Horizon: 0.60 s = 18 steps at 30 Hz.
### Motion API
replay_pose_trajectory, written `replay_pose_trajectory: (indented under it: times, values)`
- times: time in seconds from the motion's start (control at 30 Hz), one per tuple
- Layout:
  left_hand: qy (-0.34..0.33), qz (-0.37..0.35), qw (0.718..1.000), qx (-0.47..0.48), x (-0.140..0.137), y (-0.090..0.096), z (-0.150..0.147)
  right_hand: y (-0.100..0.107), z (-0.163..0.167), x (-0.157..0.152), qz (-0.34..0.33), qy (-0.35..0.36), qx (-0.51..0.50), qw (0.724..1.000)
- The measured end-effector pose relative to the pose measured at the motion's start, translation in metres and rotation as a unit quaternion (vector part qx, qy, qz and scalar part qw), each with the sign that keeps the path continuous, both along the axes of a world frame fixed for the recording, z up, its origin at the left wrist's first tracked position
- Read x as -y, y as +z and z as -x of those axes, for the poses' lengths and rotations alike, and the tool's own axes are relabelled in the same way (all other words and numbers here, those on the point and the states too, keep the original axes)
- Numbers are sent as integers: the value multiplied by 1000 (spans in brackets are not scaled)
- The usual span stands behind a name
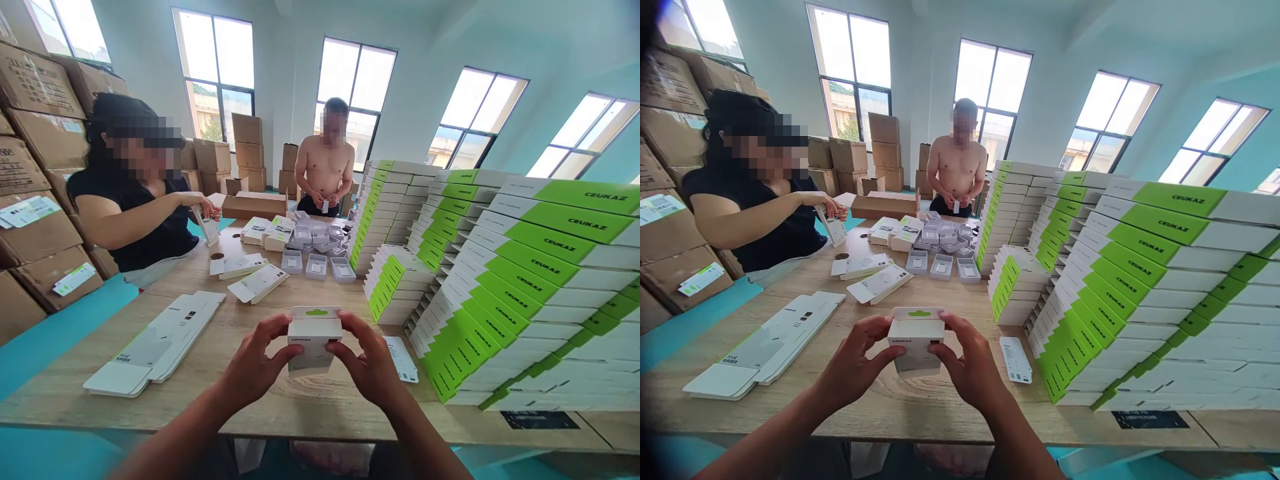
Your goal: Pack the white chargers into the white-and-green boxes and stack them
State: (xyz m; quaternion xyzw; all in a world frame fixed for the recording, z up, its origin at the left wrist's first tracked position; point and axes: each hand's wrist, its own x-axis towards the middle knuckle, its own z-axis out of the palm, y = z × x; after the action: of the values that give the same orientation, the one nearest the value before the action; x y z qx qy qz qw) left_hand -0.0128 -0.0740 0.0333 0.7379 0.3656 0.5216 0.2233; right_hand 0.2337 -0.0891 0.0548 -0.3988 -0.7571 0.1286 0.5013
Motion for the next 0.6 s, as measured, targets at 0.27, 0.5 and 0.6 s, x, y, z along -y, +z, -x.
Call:
replay_pose_trajectory:
  times: [0.27, 0.5, 0.6]
  values:
    - [-35, 75, 997, -1, 0, 17, -6, 3, -8, 1, 103, 14, -91, 990]
    - [-175, -220, 915, -289, -22, -5, -8, -42, -11, -3, 283, -18, -138, 949]
    - [-205, -183, 923, -268, -41, -22, -11, -59, -51, 4, 241, -112, 10, 964]
